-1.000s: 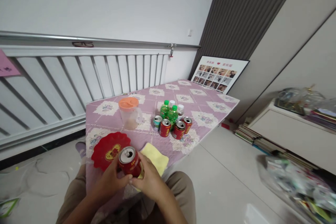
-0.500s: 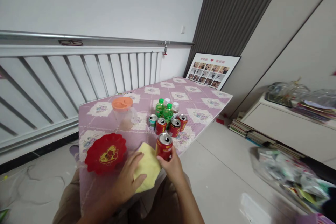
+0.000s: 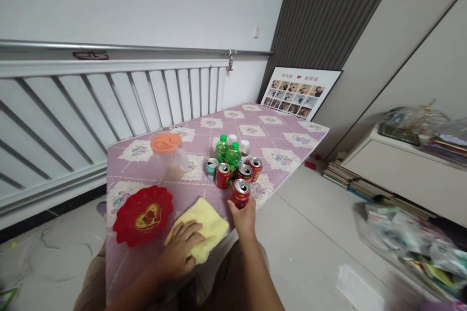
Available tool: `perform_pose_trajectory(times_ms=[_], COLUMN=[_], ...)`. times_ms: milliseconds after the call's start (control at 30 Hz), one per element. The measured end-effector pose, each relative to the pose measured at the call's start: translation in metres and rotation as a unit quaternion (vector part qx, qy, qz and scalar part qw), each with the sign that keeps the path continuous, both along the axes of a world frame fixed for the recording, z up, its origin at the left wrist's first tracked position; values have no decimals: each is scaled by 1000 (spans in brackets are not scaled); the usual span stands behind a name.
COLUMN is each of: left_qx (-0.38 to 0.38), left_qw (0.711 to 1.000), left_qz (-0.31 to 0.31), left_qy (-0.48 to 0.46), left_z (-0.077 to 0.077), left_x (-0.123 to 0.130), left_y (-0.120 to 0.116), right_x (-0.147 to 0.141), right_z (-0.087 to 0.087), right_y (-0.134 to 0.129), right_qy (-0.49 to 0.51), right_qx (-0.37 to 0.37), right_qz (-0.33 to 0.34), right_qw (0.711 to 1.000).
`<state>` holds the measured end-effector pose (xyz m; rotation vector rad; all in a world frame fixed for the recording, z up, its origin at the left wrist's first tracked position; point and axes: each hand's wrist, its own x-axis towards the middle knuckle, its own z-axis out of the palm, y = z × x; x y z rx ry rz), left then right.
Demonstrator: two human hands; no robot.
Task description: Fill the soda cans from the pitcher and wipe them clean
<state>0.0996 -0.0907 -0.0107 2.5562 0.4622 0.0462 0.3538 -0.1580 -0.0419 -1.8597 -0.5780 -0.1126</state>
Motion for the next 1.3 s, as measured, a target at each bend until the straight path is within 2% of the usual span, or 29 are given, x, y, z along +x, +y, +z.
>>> perform_pose_trajectory(times_ms=[200, 400, 700, 1300], left_qx=[-10, -15, -24, -13], left_qw=[1000, 1000, 999, 999], left_qz=[17, 21, 17, 25], left_qy=[-15, -16, -20, -33], left_z=[0, 0, -3, 1], left_x=[0, 0, 0, -1], left_y=[-1, -1, 0, -3], right_x=[-4, -5, -8, -9], right_z=[-10, -15, -14, -22], right_y=[13, 19, 29, 26], right_qy=[41, 49, 77, 39], right_qx=[-87, -70, -95, -96], right_qz=[-53, -66, -101, -83], right_qw=[994, 994, 987, 991])
